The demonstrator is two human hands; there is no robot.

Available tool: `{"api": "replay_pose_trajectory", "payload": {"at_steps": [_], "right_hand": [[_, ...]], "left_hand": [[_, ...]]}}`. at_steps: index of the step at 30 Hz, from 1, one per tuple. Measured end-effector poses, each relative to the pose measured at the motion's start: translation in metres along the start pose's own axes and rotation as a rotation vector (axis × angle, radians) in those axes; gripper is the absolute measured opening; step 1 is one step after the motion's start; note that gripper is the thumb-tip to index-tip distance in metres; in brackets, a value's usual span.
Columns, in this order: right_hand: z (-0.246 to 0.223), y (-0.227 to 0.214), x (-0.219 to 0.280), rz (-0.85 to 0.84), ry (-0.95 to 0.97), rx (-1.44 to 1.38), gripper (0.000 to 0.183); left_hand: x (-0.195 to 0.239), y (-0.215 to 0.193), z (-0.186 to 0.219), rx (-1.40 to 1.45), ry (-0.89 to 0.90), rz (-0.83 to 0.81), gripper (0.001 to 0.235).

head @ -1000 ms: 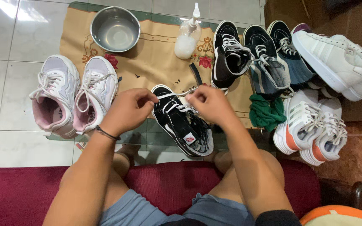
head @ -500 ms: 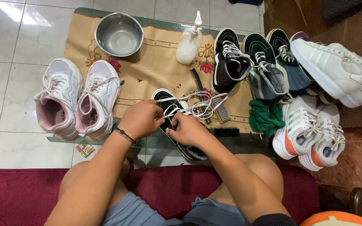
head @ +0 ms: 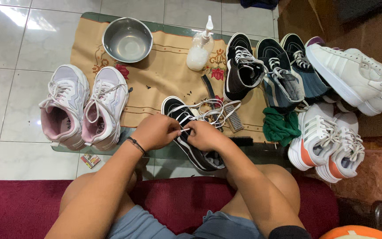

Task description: The person laces a black sneaker by threading white shoelaces through the eyelets. They pull the laces tight and arrange them across the shoe's tongue.

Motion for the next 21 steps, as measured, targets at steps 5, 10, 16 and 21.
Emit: {"api": "replay_pose_trajectory", "payload": {"at_steps": [5,10,16,21], "right_hand": [[-0.014,-0.010,0.012,-0.044,0.007,0.002,0.050],[-0.019,-0.013,0.012,-0.079,0.011,-0.007,0.053],[-0.018,-0.004,0.009,-0.095,0.012,-0.035,0.055],[-0.013,0.006,0.005,-0.110,0.028,-0.033,0.057]], "left_hand": [[-0.006,0.021,-0.015,-0.075,0.023,0.003,0.016],[-0.007,0.024,-0.024,-0.108,0.009,-0.022,0.016],[-0.021,0.041,-0.043,-0.249,0.034,0.027,0.014],[-0.025,0.056,-0.049,-0.246,0.037,0.030,0.013]]}}
Point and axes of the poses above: each hand's wrist, its own x-axis away from the middle knuckle, its own y-axis out of the palm, z = x × y, the point moved 6 cm from there along -x, towards the middle knuckle, and after that the axes turned 7 degrees about z, right-handed, at the moved point
